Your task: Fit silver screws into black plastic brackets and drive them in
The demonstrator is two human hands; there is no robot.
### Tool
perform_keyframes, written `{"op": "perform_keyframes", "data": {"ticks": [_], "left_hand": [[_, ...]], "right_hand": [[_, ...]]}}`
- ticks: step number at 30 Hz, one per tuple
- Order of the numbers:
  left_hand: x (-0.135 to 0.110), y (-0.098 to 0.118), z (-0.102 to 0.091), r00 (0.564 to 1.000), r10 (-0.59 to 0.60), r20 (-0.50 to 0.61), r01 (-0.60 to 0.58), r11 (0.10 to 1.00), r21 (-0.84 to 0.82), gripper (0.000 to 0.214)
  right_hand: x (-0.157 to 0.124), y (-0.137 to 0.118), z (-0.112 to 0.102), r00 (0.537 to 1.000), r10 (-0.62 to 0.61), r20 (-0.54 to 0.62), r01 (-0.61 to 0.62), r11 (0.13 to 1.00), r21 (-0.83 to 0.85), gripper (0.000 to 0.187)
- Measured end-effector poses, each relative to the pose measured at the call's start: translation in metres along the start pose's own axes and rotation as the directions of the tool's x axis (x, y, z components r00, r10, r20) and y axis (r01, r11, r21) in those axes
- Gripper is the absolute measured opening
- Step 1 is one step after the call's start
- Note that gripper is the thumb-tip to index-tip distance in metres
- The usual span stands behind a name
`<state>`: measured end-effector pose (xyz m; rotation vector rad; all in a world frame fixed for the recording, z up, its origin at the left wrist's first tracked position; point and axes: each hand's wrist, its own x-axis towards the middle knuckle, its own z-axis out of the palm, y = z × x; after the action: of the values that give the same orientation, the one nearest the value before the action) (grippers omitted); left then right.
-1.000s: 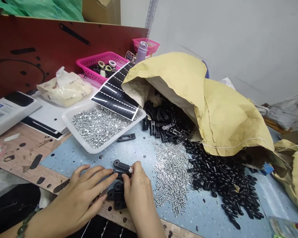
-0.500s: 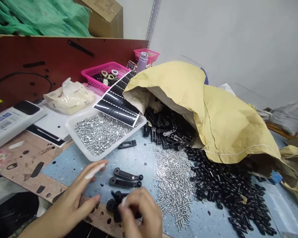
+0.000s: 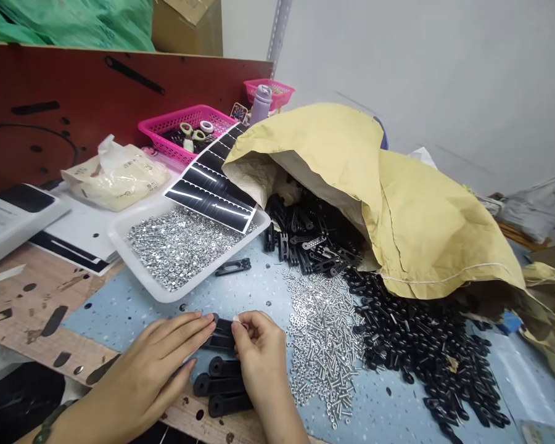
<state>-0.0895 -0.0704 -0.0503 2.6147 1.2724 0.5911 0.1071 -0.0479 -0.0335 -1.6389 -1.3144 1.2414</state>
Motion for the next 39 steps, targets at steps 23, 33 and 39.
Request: {"op": "perform_keyframes", "data": {"ticks": [23, 33, 39], "left_hand": [[0.018, 0.029, 0.008, 0.994, 0.052, 0.1, -0.039, 0.992, -0.12, 0.1], [0.025, 0.037, 0.024, 0.995, 0.021, 0.098, -0.001, 0.981, -0.196, 0.073], [0.026, 0.038, 0.022, 0.992, 0.045, 0.115, -0.023, 0.982, -0.185, 0.072]], "right_hand": [[-0.084, 0.033, -0.03, 0.795, -0.593, -0.129, 0.447, 0.716, -0.536, 0.017], [-0.084, 0.042, -0.011, 0.779, -0.627, 0.002, 0.422, 0.523, -0.741, 0.038], [-0.083, 0.045, 0.001, 0.776, -0.629, -0.047, 0.363, 0.506, -0.783, 0.043]]}}
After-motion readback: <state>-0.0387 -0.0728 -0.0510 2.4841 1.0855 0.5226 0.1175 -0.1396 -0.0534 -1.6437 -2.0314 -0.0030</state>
